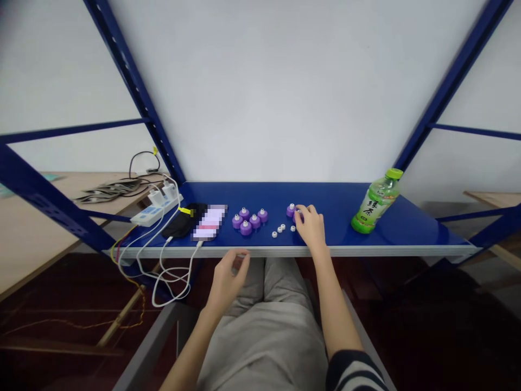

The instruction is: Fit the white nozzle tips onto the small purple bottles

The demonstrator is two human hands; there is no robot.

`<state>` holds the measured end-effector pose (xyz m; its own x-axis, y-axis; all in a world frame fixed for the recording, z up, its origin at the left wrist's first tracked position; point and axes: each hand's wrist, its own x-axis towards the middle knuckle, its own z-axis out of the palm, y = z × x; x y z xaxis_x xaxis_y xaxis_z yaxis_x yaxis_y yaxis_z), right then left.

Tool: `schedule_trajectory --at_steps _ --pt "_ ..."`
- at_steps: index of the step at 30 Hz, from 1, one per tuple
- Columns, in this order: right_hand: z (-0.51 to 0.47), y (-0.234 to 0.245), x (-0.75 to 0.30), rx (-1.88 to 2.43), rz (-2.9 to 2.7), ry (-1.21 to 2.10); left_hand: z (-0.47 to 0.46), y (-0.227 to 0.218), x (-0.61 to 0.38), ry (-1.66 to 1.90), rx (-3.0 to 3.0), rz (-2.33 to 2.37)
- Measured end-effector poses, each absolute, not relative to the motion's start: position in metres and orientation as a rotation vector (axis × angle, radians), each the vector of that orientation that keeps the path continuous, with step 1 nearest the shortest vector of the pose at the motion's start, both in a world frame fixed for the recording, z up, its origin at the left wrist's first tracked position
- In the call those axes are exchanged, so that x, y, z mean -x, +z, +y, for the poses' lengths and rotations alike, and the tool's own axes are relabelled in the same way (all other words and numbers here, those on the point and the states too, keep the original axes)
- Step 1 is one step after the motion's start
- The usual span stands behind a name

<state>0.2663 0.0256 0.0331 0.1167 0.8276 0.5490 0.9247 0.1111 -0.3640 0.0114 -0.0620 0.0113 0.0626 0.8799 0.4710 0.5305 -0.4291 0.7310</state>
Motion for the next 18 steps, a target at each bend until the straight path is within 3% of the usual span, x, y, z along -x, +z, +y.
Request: schedule_trajectory --at_steps 11,18 --pt "0.003 0.006 -0.245 1.653 -1.638 0.001 -0.031 0.012 0.006 1.360 -2.067 1.741" --pt "-0.023 0.001 -0.234 1.527 -1.398 0.136 0.001 0.021 -0.016 1.136 -2.099 2.039"
